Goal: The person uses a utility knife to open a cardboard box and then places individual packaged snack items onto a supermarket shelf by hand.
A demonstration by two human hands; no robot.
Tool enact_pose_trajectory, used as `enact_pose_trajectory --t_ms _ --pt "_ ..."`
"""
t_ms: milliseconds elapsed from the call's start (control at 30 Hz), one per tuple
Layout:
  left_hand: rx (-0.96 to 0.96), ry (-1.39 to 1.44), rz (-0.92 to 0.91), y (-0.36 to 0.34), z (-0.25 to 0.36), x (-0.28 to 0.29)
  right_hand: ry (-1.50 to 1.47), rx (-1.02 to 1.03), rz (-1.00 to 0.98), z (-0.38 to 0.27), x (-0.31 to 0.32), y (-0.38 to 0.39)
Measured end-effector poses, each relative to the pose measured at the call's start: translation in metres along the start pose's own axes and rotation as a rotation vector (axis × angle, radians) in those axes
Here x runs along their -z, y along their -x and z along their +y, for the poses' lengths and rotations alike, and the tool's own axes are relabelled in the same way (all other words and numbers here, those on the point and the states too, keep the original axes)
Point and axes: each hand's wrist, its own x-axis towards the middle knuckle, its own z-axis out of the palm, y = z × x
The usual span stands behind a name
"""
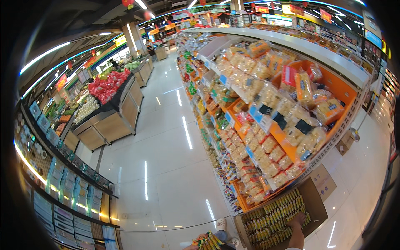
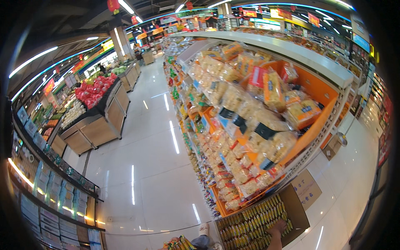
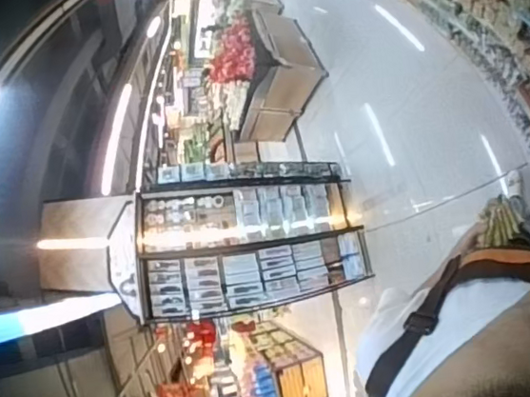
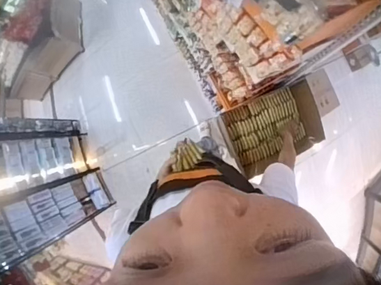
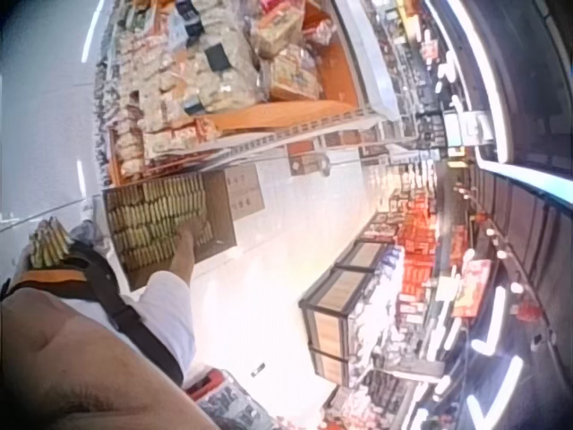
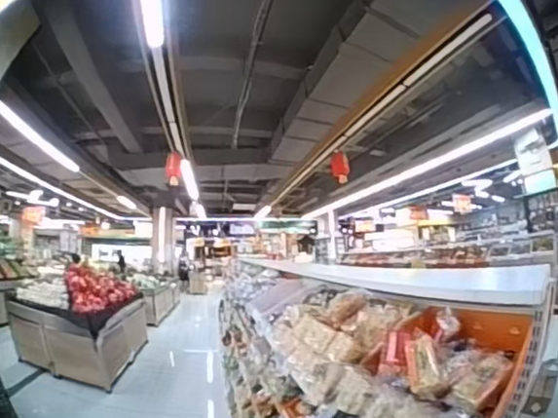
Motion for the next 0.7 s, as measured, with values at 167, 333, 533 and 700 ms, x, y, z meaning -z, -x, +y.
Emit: enact_pose_trajectory --t_ms 167,333,533,700 --pt "-0.095 0.087 0.044 -0.003 0.004 0.003 0.114 -0.034 -0.016 -0.009 -0.002 -0.010" --pt "-0.146 0.125 0.064 -0.013 0.020 0.013 0.074 -0.096 -0.042 -0.015 -0.007 -0.019" --pt "-0.204 0.174 0.121 -0.015 0.067 0.042 -0.023 -0.096 0.202 -0.007 -0.024 0.000" --pt "-0.191 0.203 0.089 -0.038 0.151 0.082 -0.333 -0.266 0.532 -0.018 0.031 0.130"
